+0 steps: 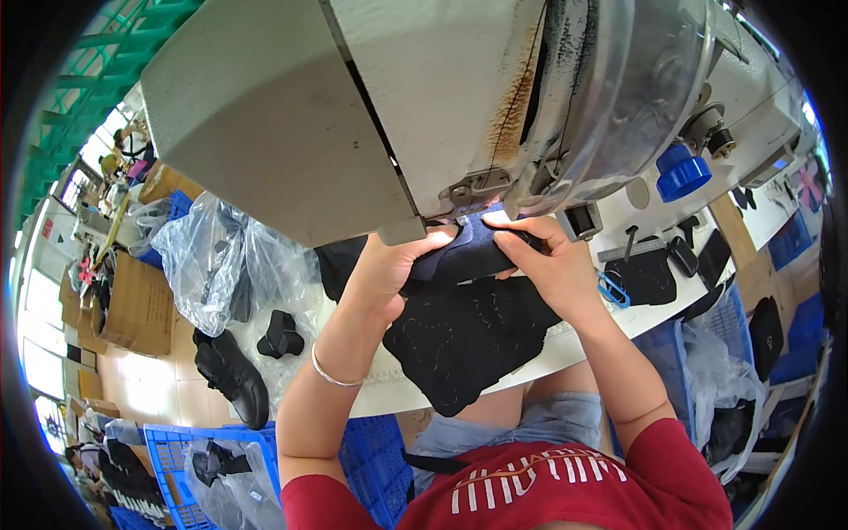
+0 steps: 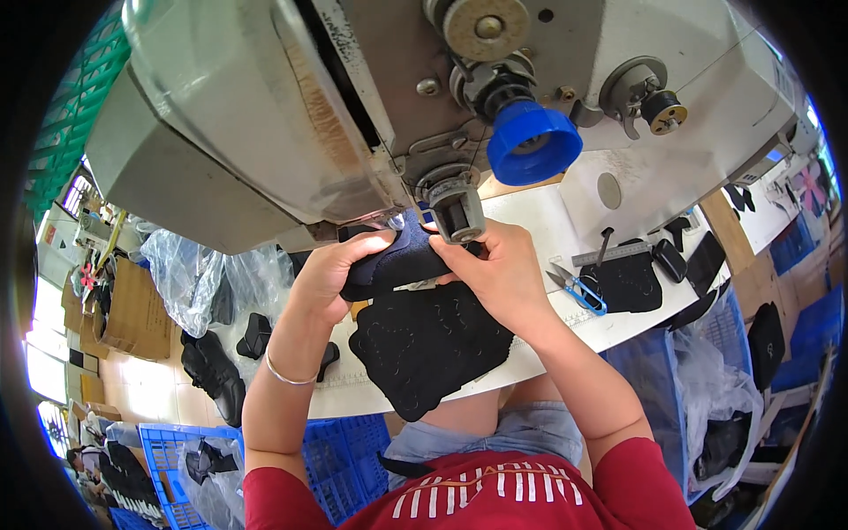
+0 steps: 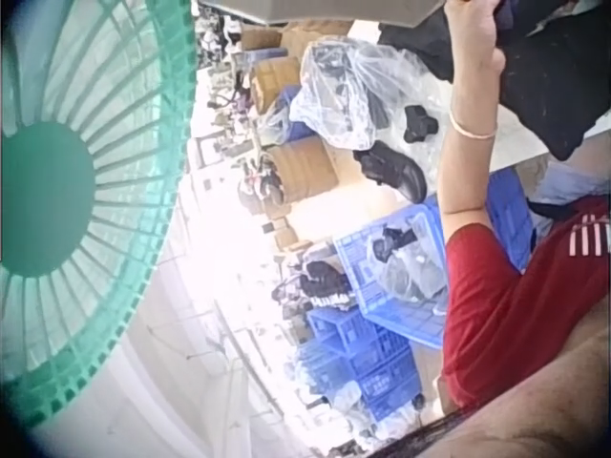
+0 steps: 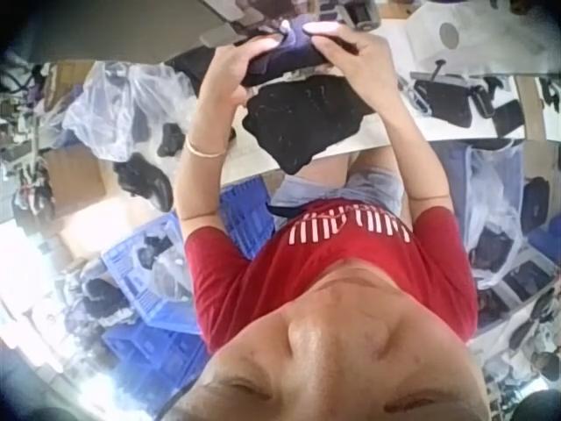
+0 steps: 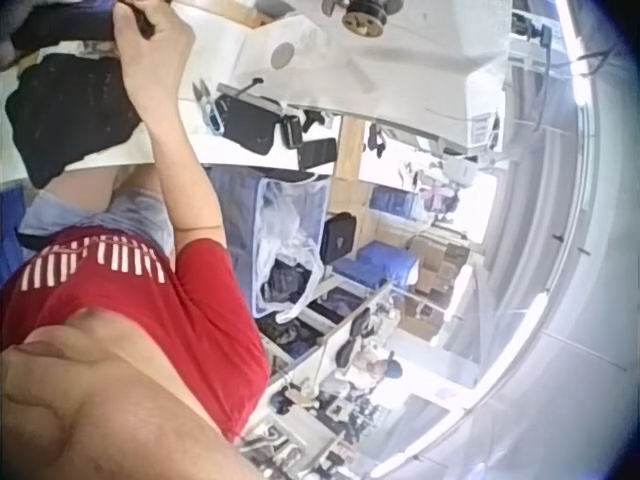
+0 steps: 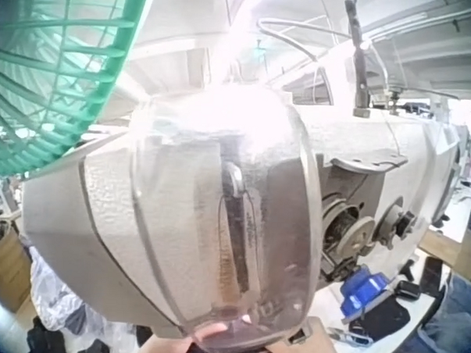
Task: Stitching black fabric shoe components together using an industrial sewing machine and trimming the thread with scissors.
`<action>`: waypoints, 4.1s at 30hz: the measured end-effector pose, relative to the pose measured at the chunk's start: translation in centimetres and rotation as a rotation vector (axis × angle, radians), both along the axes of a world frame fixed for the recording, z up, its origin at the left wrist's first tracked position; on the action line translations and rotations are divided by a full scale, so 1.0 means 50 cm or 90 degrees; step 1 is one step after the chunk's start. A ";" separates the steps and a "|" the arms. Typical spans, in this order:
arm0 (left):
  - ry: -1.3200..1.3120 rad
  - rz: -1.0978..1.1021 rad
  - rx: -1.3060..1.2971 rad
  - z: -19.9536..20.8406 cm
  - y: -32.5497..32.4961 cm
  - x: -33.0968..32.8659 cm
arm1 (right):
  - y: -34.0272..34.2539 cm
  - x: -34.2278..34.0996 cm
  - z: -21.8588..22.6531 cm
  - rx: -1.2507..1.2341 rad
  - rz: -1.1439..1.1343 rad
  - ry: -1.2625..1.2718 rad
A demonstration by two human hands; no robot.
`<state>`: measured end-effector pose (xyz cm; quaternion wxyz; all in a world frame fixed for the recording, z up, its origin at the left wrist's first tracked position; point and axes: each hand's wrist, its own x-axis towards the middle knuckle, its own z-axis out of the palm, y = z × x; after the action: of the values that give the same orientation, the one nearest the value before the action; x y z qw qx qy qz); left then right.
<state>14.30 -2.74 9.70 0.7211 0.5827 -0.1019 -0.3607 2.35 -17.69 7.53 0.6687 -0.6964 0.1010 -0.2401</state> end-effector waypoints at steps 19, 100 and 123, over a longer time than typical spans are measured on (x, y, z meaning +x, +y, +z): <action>0.045 -0.035 -0.074 -0.045 0.002 0.028 | -0.002 0.004 -0.013 0.036 0.009 0.006; -0.134 0.121 -0.156 -0.065 0.053 0.026 | 0.118 0.028 -0.074 0.134 0.001 -0.020; 0.010 0.017 -0.170 -0.074 0.028 0.008 | 0.114 0.023 -0.080 0.129 0.003 -0.054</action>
<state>14.71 -1.32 6.01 0.7977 0.4803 -0.1353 -0.3388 3.48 -12.00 3.53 0.7400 -0.6146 0.0947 -0.2561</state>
